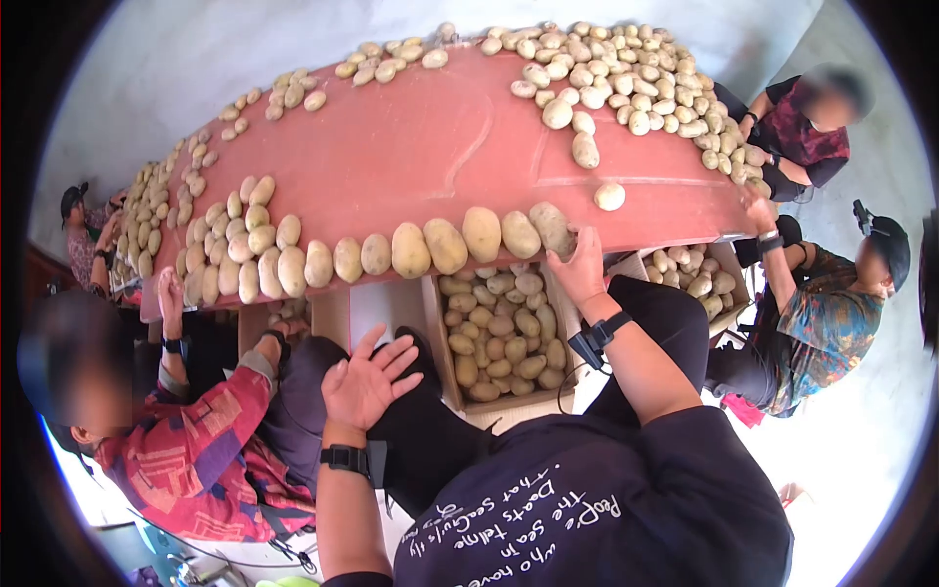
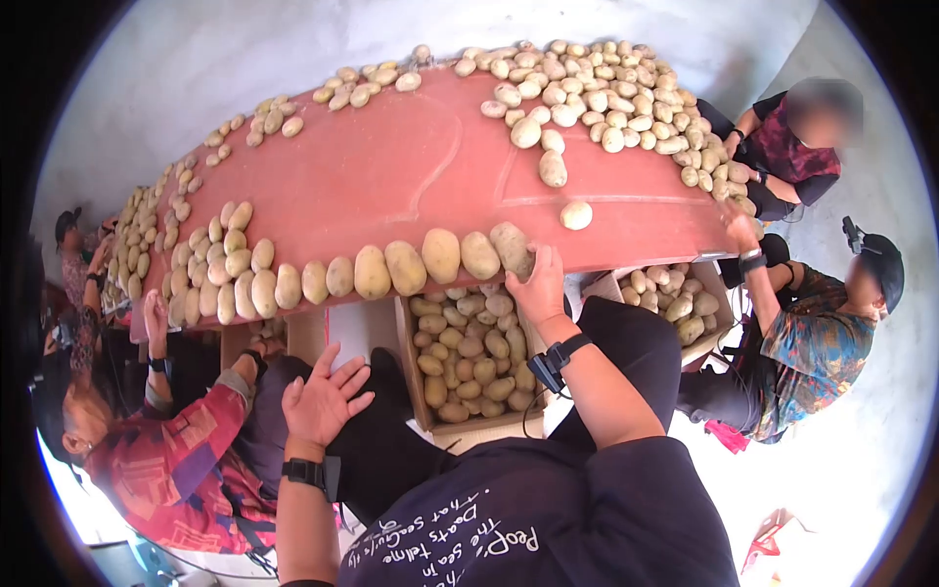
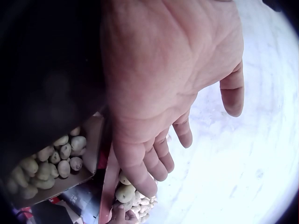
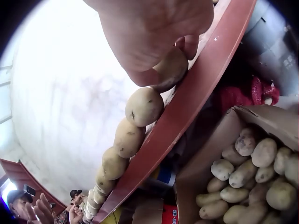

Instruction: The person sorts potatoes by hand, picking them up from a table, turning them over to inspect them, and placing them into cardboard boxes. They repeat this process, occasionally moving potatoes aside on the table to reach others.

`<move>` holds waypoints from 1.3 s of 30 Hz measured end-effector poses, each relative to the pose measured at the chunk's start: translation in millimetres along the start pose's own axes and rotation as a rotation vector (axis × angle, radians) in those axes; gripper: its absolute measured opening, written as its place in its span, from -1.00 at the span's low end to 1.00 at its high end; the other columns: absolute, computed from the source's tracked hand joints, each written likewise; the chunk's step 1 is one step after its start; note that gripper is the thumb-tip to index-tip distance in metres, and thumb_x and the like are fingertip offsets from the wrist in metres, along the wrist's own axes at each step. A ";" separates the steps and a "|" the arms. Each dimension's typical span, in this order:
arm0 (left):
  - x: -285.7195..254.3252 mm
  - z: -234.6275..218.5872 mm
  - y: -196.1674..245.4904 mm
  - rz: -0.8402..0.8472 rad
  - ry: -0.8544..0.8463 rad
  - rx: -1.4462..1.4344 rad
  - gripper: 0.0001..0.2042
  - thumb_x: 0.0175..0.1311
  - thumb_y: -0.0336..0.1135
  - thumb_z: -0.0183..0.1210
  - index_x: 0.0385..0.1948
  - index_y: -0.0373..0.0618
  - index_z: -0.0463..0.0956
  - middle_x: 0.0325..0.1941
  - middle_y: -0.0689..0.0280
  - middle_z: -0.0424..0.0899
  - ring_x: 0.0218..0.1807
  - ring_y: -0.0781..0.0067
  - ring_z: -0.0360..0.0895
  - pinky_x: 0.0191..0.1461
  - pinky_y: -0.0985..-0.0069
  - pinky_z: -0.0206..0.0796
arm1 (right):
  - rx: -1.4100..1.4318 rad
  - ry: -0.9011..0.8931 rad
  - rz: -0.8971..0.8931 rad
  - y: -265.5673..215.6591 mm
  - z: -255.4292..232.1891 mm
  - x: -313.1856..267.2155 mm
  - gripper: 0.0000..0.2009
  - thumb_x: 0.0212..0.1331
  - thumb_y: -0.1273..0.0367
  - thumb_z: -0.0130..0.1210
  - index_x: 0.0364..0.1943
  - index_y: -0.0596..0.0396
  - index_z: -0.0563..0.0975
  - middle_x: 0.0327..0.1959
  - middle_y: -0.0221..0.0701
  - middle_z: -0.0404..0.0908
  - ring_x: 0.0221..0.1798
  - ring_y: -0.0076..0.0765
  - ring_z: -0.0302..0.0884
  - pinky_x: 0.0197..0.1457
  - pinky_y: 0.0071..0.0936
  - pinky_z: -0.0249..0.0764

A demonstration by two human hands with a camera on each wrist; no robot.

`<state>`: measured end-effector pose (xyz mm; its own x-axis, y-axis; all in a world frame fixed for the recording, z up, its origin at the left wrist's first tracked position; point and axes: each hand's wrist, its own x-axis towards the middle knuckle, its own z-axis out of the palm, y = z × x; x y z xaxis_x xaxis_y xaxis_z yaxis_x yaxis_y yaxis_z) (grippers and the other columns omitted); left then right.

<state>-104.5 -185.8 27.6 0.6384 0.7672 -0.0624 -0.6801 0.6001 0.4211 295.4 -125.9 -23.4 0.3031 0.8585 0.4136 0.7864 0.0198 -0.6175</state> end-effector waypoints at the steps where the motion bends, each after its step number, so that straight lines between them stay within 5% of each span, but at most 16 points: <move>1: -2.1 -0.7 -1.0 0.001 0.004 -0.007 -0.23 0.21 0.03 0.11 0.42 -0.07 0.02 0.43 -0.18 0.12 0.46 -0.13 0.11 0.41 -0.19 0.03 | -0.020 0.002 -0.006 0.2 0.8 -1.9 -0.44 -0.17 0.45 0.33 -0.01 0.23 0.35 -0.08 -0.10 0.42 0.08 0.10 0.34 0.18 -0.16 0.33; 6: -2.5 -1.4 0.7 -0.018 0.011 0.013 -0.20 0.20 0.04 0.14 0.44 -0.03 -0.02 0.43 -0.16 0.13 0.46 -0.11 0.11 0.40 -0.16 0.07 | 0.026 -0.061 -0.007 3.8 -4.1 -2.4 -0.48 -0.12 0.44 0.31 -0.01 0.23 0.37 -0.06 -0.08 0.42 0.06 0.11 0.33 0.18 -0.17 0.32; 11: -1.6 -2.1 1.5 -0.019 0.001 0.005 -0.19 0.20 0.05 0.14 0.44 -0.03 -0.03 0.43 -0.17 0.13 0.45 -0.12 0.13 0.40 -0.16 0.07 | -0.144 0.097 -0.407 -33.9 -17.3 -28.7 -0.68 -0.06 0.55 0.15 -0.14 0.15 0.44 -0.01 -0.15 0.47 0.09 0.03 0.39 0.17 -0.14 0.32; 13: -1.3 -1.5 2.5 -0.024 0.005 -0.001 -0.18 0.20 0.05 0.15 0.44 -0.03 -0.04 0.43 -0.17 0.13 0.45 -0.13 0.14 0.40 -0.16 0.08 | 0.037 -0.055 -0.513 -35.0 3.6 -46.1 -0.70 -0.11 0.56 0.15 -0.19 0.12 0.47 -0.06 -0.19 0.50 0.05 0.03 0.42 0.15 -0.14 0.33; 17: -0.8 -0.8 3.4 -0.040 0.018 -0.015 -0.18 0.20 0.06 0.16 0.45 -0.01 -0.04 0.43 -0.16 0.14 0.45 -0.13 0.14 0.39 -0.17 0.08 | 0.022 -0.839 -0.598 -39.0 66.6 -90.2 -0.83 -0.07 0.46 0.12 -0.31 0.04 0.54 -0.10 -0.27 0.52 0.08 -0.06 0.42 0.12 -0.20 0.36; 19: 0.1 0.0 5.1 -0.045 0.030 -0.018 -0.18 0.20 0.06 0.16 0.45 -0.01 -0.04 0.43 -0.16 0.13 0.45 -0.13 0.14 0.39 -0.18 0.07 | -0.023 -0.968 -0.728 -39.1 95.1 -118.6 -0.87 0.01 0.39 0.08 -0.35 0.03 0.59 -0.05 -0.27 0.49 0.15 -0.07 0.36 0.18 -0.14 0.33; 22: -1.3 -1.3 4.7 -0.045 0.042 -0.020 -0.18 0.20 0.06 0.16 0.45 0.00 -0.04 0.44 -0.14 0.13 0.45 -0.13 0.13 0.39 -0.20 0.07 | -0.094 -0.914 -0.815 -30.4 137.3 -165.4 -0.79 0.09 0.31 0.03 -0.26 0.03 0.62 0.11 -0.25 0.43 0.30 -0.06 0.23 0.27 -0.03 0.26; 28: 1.3 -3.0 7.6 -0.056 0.058 -0.059 -0.18 0.18 0.04 0.17 0.43 -0.05 -0.02 0.42 -0.19 0.12 0.45 -0.18 0.10 0.39 -0.24 0.04 | -0.591 -0.899 -0.845 -42.8 138.9 -182.3 -0.66 0.20 0.20 -0.02 0.00 -0.08 0.62 0.38 -0.25 0.21 0.47 0.09 -0.04 0.41 0.07 0.07; 31: 2.5 -2.1 6.9 -0.077 0.057 -0.057 -0.20 0.20 0.04 0.17 0.44 0.00 -0.01 0.43 -0.17 0.13 0.45 -0.19 0.11 0.37 -0.26 0.05 | -0.586 -1.014 -0.716 -47.3 137.4 -162.0 -0.67 0.22 0.23 -0.02 0.02 -0.13 0.62 0.42 -0.27 0.15 0.48 0.14 -0.05 0.38 0.07 0.12; 39: 6.0 -1.1 7.7 -0.086 0.046 -0.063 -0.20 0.21 0.04 0.16 0.45 0.02 -0.02 0.43 -0.15 0.13 0.46 -0.18 0.10 0.37 -0.25 0.06 | -0.580 -1.091 -0.783 -40.8 144.5 -160.5 -0.67 0.19 0.26 0.02 0.04 -0.20 0.59 0.46 -0.25 0.06 0.46 0.21 -0.03 0.30 0.16 0.21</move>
<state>-106.3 -176.4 29.4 0.6793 0.7207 -0.1382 -0.6456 0.6765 0.3543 136.9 -190.4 -161.3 -0.6368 0.6846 -0.3548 0.7370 0.6757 -0.0190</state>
